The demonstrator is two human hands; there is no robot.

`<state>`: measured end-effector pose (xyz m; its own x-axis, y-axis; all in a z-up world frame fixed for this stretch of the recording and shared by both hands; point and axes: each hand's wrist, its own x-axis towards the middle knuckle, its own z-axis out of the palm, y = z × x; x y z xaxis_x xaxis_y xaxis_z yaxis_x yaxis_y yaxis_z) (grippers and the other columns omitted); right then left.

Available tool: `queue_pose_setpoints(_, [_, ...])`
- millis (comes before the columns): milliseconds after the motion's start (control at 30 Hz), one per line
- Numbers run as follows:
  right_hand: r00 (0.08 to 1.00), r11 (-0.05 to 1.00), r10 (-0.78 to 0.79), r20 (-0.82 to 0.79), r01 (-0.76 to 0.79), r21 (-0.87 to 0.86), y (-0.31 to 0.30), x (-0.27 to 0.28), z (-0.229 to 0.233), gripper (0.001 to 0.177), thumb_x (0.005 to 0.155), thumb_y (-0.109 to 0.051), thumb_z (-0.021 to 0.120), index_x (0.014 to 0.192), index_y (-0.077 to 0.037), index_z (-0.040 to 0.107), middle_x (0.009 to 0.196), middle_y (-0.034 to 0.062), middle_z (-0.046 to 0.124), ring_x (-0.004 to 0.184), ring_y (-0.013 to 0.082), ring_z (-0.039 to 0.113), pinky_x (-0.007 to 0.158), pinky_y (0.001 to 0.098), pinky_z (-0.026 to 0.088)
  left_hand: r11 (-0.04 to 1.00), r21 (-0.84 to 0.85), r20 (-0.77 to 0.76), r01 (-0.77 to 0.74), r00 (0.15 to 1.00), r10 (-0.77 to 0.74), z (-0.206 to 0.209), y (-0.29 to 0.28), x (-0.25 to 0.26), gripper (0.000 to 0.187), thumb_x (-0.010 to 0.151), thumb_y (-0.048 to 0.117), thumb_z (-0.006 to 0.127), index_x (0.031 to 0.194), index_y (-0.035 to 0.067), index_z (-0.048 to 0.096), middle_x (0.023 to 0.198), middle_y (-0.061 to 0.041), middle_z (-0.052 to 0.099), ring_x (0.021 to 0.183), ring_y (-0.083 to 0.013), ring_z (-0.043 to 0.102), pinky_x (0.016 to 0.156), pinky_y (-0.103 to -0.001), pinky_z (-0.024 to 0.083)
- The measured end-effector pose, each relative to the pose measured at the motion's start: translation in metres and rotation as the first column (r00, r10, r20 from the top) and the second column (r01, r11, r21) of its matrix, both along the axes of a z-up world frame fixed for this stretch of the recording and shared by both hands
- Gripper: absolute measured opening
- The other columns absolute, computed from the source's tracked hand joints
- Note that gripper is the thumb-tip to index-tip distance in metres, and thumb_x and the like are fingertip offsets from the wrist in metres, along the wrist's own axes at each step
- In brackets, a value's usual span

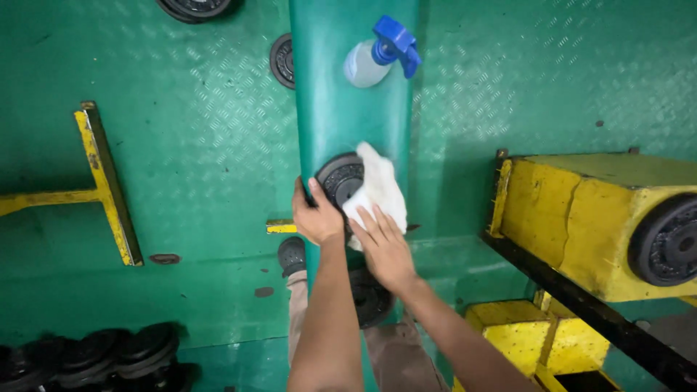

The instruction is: Cleaning and organizing weight plates in a gym setting using a spray and a cloth.

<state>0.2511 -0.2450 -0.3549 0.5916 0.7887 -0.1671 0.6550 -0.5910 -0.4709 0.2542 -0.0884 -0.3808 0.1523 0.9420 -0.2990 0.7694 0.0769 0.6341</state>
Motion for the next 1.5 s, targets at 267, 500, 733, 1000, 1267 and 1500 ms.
queue_pose_setpoints(267, [0.988,0.989,-0.121,0.095,0.128,-0.073,0.088,0.071,0.011,0.059,0.098,-0.025,0.056,0.155,-0.012,0.044,0.162,0.0251,0.029,0.147,0.0467,0.03,0.119,0.0623,0.022,1.0,0.019,-0.007,0.001,1.0,-0.001,-0.02,-0.001,-0.004,0.054,0.1,0.048,0.057,0.131,0.005,0.069,0.127,-0.023,0.069,0.116,-0.0427,0.065,0.1,-0.048,0.049])
queue_pose_setpoints(500, [0.994,0.991,-0.093,0.063,0.087,0.101,0.07,0.055,0.013,0.056,0.098,-0.013,0.056,0.153,-0.012,0.048,0.163,0.0219,0.038,0.15,0.0428,0.037,0.124,0.0534,0.029,1.0,-0.016,-0.007,-0.015,1.0,0.015,-0.002,0.0,0.001,0.057,0.097,0.051,0.059,0.131,0.006,0.069,0.127,-0.021,0.069,0.115,-0.0412,0.066,0.098,-0.047,0.051])
queue_pose_setpoints(733, [0.986,0.994,-0.061,-0.158,0.047,-0.097,-0.011,-0.001,0.016,0.057,0.095,-0.003,0.056,0.15,-0.013,0.055,0.136,0.0161,0.063,0.13,0.0322,0.056,0.116,0.0518,0.038,1.0,0.003,-0.019,-0.021,1.0,0.021,-0.002,-0.001,0.001,0.057,0.096,0.052,0.059,0.13,0.007,0.07,0.128,-0.021,0.07,0.114,-0.0415,0.066,0.098,-0.048,0.051])
queue_pose_setpoints(1000, [0.95,0.947,-0.308,0.058,0.3,0.111,0.084,0.03,0.019,0.048,0.097,-0.01,0.054,0.144,-0.006,0.056,0.154,0.021,0.05,0.147,0.0387,0.042,0.122,0.061,0.016,0.995,-0.027,0.074,0.095,0.993,-0.092,-0.027,0.001,-0.015,0.064,0.102,0.056,0.047,0.14,0.006,0.061,0.137,-0.021,0.065,0.124,-0.0421,0.061,0.104,-0.048,0.047])
queue_pose_setpoints(1267, [0.882,0.937,-0.153,-0.446,0.273,0.219,0.056,0.006,0.037,0.035,0.099,-0.014,0.056,0.131,-0.009,0.068,0.14,0.0133,0.067,0.134,0.0337,0.06,0.123,0.0515,0.031,0.952,-0.233,0.533,0.199,0.845,-0.046,-0.021,0.005,-0.067,0.076,0.107,0.055,0.04,0.154,-0.004,0.04,0.161,-0.025,0.042,0.15,-0.0399,0.04,0.124,-0.044,0.029])
queue_pose_setpoints(1500, [0.78,0.706,-0.618,-0.099,0.606,0.367,0.053,0.048,-0.01,0.041,0.11,-0.022,0.051,0.147,-0.006,0.055,0.157,0.0237,0.046,0.148,0.0458,0.04,0.124,0.0506,0.031,0.662,0.231,-0.016,0.713,0.683,-0.73,0.034,-0.029,-0.064,0.076,0.101,0.044,0.06,0.158,0.003,0.033,0.167,-0.023,0.022,0.153,-0.0493,0.019,0.125,-0.058,0.017])
